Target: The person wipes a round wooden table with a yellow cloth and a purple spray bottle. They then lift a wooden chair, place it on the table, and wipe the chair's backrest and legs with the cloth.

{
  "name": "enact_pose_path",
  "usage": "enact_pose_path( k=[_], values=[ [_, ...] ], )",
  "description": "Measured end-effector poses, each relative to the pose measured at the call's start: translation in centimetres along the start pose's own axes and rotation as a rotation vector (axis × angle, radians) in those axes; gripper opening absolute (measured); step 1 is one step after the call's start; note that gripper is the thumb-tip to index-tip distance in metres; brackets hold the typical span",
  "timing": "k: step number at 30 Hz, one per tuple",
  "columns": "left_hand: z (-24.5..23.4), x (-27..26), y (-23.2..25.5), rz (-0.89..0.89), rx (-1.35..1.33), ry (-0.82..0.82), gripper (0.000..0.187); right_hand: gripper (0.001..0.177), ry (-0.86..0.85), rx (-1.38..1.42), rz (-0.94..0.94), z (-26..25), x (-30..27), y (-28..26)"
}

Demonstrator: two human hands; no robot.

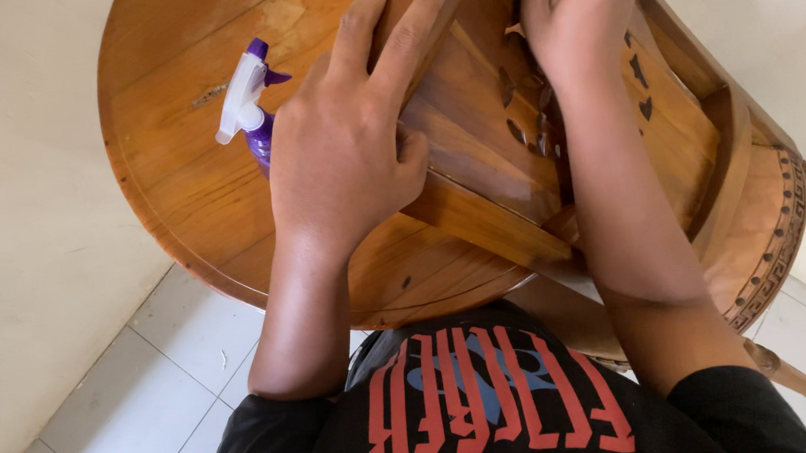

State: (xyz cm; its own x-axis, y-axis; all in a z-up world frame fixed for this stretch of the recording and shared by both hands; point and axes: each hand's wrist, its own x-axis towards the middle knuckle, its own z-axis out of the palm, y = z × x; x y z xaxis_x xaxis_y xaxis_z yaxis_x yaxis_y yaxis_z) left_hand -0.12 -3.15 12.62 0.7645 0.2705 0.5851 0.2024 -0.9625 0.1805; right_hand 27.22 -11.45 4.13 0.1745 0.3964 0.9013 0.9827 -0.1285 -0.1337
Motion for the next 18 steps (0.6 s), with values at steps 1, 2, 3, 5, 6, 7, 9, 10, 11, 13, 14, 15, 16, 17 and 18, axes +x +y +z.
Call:
enact_pose_path(
  k=[1, 2, 3, 5, 6, 7, 9, 10, 11, 13, 14, 15, 16, 17, 18],
  values=[
    [0.0, 0.0, 0.0, -0.001, -0.003, 0.001, 0.097, 0.035, 0.012, 0.0, -0.012, -0.4, 0.3, -1.3],
    [0.0, 0.1, 0.0, -0.004, 0.007, -0.007, 0.098, 0.037, 0.005, 0.009, 0.004, -0.8, 0.3, -2.4],
    [0.0, 0.1, 0.0, -0.008, 0.015, -0.014, 0.1, 0.039, -0.004, 0.018, 0.019, -1.2, 0.2, -3.3],
    [0.1, 0.1, 0.1, -0.012, 0.019, -0.018, 0.1, 0.038, -0.009, 0.006, 0.022, -1.3, -0.3, -4.3],
    [0.1, 0.0, 0.1, -0.012, 0.015, -0.013, 0.098, 0.035, -0.004, -0.014, 0.009, -1.0, -0.8, -5.0],
    [0.2, 0.0, 0.1, -0.013, 0.015, -0.012, 0.098, 0.032, 0.0, -0.035, -0.002, -0.7, -1.3, -5.6],
    [0.3, -0.1, 0.0, -0.015, 0.023, -0.01, 0.099, 0.025, 0.032, 0.007, -0.043, -0.3, -2.6, -7.8],
    [0.4, -0.1, 0.0, -0.017, 0.03, -0.009, 0.1, 0.023, -0.035, 0.07, -0.029, -1.0, -3.6, -9.3],
    [0.4, 0.0, 0.0, -0.012, 0.034, -0.006, 0.098, 0.021, -0.1, 0.133, -0.015, -2.1, -4.4, -10.9],
    [0.5, 0.0, -0.1, -0.003, 0.043, -0.002, 0.094, 0.021, -0.186, 0.21, -0.125, -4.1, -5.4, -12.6],
    [0.4, -0.1, -0.2, 0.0, 0.032, -0.01, 0.095, 0.021, -0.23, 0.248, -0.179, -4.6, -5.6, -12.9],
    [0.3, -0.1, -0.3, 0.007, 0.016, -0.015, 0.096, 0.019, -0.202, 0.248, -0.166, -4.0, -5.5, -12.6],
    [0.3, -0.1, -0.4, 0.014, 0.0, -0.02, 0.097, 0.017, -0.174, 0.248, -0.153, -2.8, -5.2, -11.9],
    [0.1, -0.1, -0.4, 0.021, -0.021, -0.019, 0.095, 0.016, -0.146, 0.249, -0.133, -2.0, -5.1, -11.2],
    [0.0, -0.2, -0.4, 0.028, -0.043, -0.018, 0.094, 0.013, -0.138, 0.213, -0.114, -1.8, -5.0, -10.0]
  ],
)
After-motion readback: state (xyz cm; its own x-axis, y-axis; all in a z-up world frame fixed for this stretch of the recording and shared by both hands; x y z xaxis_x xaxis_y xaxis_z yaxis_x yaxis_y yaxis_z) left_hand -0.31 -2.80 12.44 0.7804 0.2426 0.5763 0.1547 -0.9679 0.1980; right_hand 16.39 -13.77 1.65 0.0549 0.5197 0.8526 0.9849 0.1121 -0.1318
